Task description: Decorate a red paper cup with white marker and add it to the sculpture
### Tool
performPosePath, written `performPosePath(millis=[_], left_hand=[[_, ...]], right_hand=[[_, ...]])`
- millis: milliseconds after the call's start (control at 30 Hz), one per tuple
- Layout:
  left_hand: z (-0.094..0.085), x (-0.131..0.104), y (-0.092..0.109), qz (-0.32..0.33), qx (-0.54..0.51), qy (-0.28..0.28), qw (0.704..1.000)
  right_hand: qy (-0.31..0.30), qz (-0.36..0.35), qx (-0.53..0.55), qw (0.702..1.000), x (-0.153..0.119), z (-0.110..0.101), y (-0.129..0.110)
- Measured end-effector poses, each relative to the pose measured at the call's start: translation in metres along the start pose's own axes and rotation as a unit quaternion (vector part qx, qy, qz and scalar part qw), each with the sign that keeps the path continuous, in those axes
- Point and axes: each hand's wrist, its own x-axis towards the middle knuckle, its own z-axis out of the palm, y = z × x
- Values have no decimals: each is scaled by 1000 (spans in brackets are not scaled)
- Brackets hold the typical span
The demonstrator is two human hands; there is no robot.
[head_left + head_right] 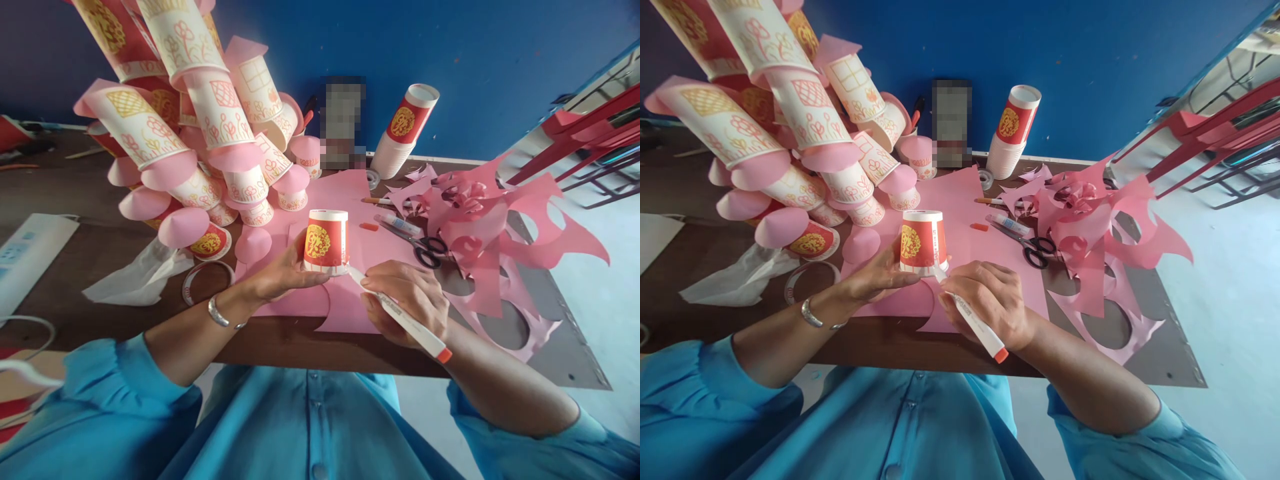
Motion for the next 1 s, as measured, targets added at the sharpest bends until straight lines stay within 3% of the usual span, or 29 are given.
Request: performPosePath(millis=[167, 367, 667, 1000], left_hand=[[4, 0, 5, 0, -70, -21, 997], [3, 2, 7, 8, -78, -58, 995], [2, 2, 2, -13, -11, -13, 1000], [1, 2, 0, 4, -36, -10, 999]], right_hand=[[3, 23, -37, 999, -4, 2, 5], [5, 34, -35, 999, -6, 6, 6], [-32, 16, -7, 999, -9, 6, 3], [5, -15, -5, 1000, -1, 2, 1]])
